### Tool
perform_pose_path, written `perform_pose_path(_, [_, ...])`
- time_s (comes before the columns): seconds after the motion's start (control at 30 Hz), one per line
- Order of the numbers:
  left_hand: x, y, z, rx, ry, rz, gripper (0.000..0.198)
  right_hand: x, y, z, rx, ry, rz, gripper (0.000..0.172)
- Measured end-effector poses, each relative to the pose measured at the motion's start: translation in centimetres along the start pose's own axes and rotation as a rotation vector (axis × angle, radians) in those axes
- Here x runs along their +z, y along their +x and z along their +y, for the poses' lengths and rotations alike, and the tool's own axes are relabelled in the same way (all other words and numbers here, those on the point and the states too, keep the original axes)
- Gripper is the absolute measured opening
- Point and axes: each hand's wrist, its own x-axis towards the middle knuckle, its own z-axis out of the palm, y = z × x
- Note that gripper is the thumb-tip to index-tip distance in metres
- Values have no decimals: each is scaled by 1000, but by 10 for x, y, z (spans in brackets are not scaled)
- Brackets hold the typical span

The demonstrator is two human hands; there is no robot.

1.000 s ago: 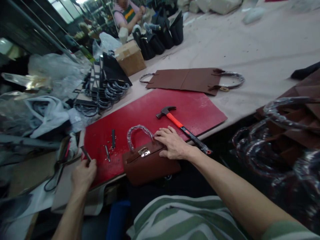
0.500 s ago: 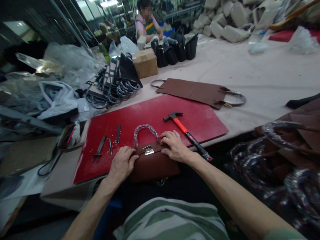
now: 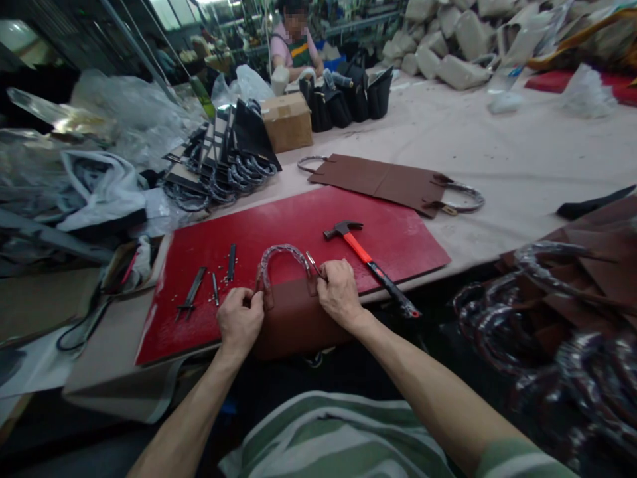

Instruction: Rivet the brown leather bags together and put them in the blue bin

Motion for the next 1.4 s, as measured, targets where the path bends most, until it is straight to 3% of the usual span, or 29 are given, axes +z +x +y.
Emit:
perform_pose_path(0.07, [0,6,2,-85,42,-55,21,2,2,-4,15,-35,8,6])
perform_pose_path(0.27, [-5,15,4,-103,110,-170,14,3,7,-8,4,-81,-42,37])
perform_pose_path(0.37, [-2,11,4,-61,41,-126,5,5,6,-7,6,-109,-53,39])
perform_pose_path(0.5, [5,3,1,59,-10,-51,11,4,8,-6,-59,-132,-133,36])
perform_pose_path(0.7, [5,-1,-11,61,30,31,13,12,23,-11,-202,-132,-270,39])
perform_pose_path(1.0, [11,-1,-4,113,6,13,11,3,8,-10,-139,-225,-204,40])
perform_pose_path(1.13, [11,-2,-3,110,34,12,8,-1,5,-20,-216,-315,-160,43])
perform_pose_path(1.27, [10,-3,-3,141,82,6,10,-4,2,-32,-411,-298,-320,48])
perform_pose_path(1.4, [9,-5,-2,167,105,23,12,-5,5,-36,-393,-254,-458,63])
